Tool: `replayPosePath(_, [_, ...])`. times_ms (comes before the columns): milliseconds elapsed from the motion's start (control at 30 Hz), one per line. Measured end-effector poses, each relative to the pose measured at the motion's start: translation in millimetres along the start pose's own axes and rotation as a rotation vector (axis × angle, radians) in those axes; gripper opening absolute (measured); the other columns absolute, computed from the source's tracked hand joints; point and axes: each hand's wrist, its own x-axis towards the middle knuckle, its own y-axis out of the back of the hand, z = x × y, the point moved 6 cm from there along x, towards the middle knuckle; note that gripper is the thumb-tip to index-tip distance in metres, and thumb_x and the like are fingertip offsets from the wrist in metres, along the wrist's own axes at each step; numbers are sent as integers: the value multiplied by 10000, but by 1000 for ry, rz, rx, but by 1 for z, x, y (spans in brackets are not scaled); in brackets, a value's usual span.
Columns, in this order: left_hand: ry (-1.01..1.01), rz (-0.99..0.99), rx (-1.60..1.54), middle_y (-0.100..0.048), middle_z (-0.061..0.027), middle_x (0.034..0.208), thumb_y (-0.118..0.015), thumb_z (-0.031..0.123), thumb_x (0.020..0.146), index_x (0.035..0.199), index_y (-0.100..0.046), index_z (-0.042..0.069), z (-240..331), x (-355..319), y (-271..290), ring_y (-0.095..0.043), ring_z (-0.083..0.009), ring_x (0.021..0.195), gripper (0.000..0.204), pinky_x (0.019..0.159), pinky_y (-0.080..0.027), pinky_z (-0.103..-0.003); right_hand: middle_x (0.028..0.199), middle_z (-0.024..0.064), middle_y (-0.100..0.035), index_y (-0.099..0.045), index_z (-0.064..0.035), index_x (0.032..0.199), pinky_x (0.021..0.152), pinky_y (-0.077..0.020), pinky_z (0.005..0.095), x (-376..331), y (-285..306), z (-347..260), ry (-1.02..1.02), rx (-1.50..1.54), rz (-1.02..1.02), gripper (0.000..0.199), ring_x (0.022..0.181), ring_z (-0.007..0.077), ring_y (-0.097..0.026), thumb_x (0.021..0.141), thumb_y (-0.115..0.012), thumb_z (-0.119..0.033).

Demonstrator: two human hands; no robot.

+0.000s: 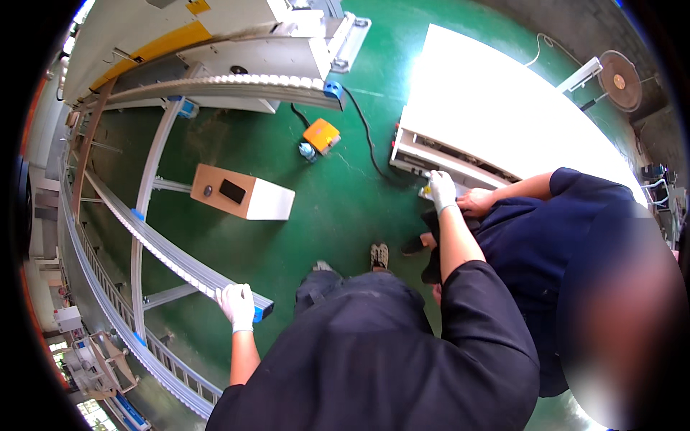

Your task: The person picks up a large wooden board from a stack, carries it across a workshop, and places it onto a guide rail of a large industrial machine with the assistance of another person.

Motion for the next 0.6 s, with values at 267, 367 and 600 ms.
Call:
replayPosePath(267, [-177, -918, -133, -719, -141, 1155, -466, 373, 1020, 1069, -732, 53, 38, 34, -66, -675, -328, 1074, 419, 1075, -414, -452, 1150, 285, -675, -628, 4, 1186, 968, -486, 470, -182, -86, -10, 30, -361, -427, 480, 1140, 442, -621, 955, -559, -411])
replayPosePath(367, [-334, -778, -583, -704, -187, 1174, -480, 395, 1014, 1087, -716, 17, 92, 70, -89, -654, -367, 1107, 452, 976, -489, -422, 1156, 287, -677, -630, -7, 1193, 961, -487, 490, -235, -77, -27, -35, -575, -721, 479, 1137, 433, -632, 951, -570, -415])
replayPosePath(600, [-351, -1050, -568, -723, -202, 1002, -491, 375, 1002, 972, -733, 6, 135, 141, -185, -665, -367, 1007, 443, 873, -506, -452, 1275, 185, -675, -659, -40, 1271, 1045, -463, 391, -199, -30, -70, -54, -504, -468, 487, 1228, 329, -615, 954, -596, -404])
